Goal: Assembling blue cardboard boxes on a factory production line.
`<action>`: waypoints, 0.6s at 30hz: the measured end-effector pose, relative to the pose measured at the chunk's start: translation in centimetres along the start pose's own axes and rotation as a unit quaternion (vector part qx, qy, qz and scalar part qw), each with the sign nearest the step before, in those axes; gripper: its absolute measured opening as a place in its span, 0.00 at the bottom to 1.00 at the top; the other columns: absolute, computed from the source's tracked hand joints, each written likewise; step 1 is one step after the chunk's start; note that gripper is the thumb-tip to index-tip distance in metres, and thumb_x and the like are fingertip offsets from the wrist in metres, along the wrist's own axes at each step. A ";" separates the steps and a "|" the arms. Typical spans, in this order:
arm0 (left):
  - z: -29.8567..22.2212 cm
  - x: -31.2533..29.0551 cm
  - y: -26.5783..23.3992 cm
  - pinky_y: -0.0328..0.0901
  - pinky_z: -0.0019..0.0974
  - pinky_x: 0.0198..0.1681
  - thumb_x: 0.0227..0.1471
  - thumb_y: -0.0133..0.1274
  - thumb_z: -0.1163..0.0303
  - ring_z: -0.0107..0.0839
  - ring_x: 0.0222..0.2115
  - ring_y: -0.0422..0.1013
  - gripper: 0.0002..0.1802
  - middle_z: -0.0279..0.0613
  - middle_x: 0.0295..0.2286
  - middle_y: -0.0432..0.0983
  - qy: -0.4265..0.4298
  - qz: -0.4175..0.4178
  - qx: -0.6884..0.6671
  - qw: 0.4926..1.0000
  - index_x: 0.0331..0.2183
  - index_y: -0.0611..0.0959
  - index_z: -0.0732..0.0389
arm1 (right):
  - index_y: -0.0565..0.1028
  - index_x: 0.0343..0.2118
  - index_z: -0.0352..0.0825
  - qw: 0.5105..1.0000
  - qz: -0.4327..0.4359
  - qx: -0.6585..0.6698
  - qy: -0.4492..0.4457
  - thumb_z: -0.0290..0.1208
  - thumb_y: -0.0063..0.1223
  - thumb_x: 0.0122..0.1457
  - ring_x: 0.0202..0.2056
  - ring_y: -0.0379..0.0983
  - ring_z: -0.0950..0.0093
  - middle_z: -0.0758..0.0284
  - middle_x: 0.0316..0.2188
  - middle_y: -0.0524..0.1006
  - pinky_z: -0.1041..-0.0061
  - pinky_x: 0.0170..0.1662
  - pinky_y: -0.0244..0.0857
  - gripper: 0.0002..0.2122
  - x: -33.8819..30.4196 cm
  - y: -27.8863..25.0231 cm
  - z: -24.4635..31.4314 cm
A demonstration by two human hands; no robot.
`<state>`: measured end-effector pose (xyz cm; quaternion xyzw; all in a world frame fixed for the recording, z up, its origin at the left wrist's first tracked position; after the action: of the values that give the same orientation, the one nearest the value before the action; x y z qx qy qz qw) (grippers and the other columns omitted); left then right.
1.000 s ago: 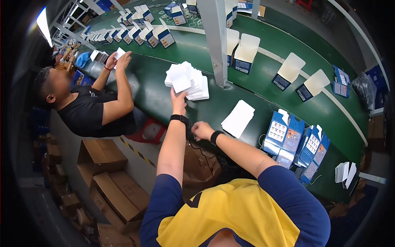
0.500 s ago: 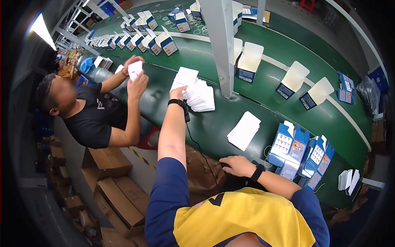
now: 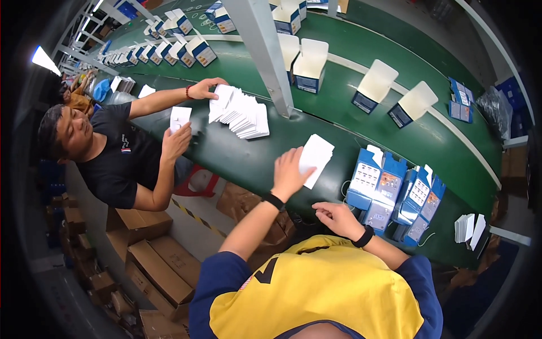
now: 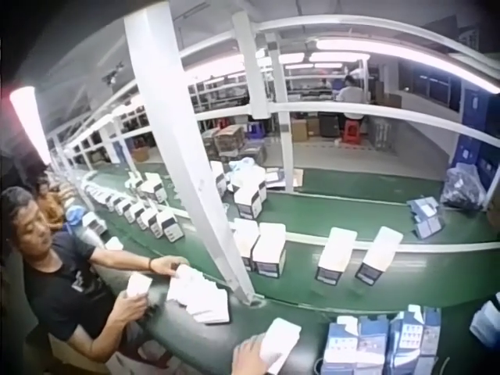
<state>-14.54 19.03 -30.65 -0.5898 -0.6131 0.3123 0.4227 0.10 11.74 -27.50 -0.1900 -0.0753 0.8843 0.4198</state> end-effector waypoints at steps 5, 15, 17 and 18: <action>-1.2 -0.5 3.2 0.56 0.51 0.46 0.32 0.62 0.47 0.48 0.46 0.62 0.53 0.52 0.46 0.62 -0.169 0.053 0.057 0.983 0.54 0.56 0.65 | 0.74 0.38 0.32 0.999 -0.040 -0.027 -0.015 0.26 0.51 0.52 0.26 0.74 0.70 0.59 0.26 0.76 0.76 0.31 0.67 0.10 -2.7 -0.7 -1.3; -1.1 -2.9 7.3 0.52 0.57 0.46 0.28 0.63 0.48 0.50 0.41 0.62 0.62 0.56 0.40 0.62 -0.240 0.083 0.146 0.956 0.58 0.47 0.62 | 0.75 0.26 0.33 0.936 -0.199 -0.264 -0.124 0.27 0.52 0.45 0.26 0.73 0.62 0.60 0.25 0.73 0.69 0.30 0.68 0.06 9.4 -3.0 -5.7; -0.9 -3.0 7.4 0.52 0.56 0.46 0.29 0.62 0.49 0.49 0.40 0.62 0.61 0.55 0.39 0.63 -0.228 0.087 0.181 0.953 0.58 0.46 0.61 | 0.75 0.27 0.32 0.898 -0.139 -0.413 -0.063 0.25 0.51 0.44 0.26 0.73 0.62 0.59 0.25 0.73 0.69 0.30 0.68 0.06 11.0 -1.5 -6.5; -0.4 -3.0 7.8 0.52 0.56 0.46 0.28 0.63 0.51 0.49 0.39 0.62 0.61 0.54 0.37 0.63 -0.212 0.053 0.166 0.962 0.58 0.47 0.60 | 0.75 0.27 0.32 0.898 -0.136 -0.412 -0.068 0.25 0.51 0.44 0.26 0.73 0.62 0.59 0.25 0.73 0.69 0.30 0.68 0.06 11.5 -1.4 -6.0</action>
<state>-10.77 16.83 -37.80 -0.4634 -0.5962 0.5494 0.3578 -3.12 21.33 -35.72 -0.2733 -0.4868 0.7189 0.4141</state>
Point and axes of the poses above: each hand's wrist, its own x-axis towards the middle knuckle, its own y-axis out of the palm, z = x × y, the point moved 8 cm from there along x, towards the middle knuckle
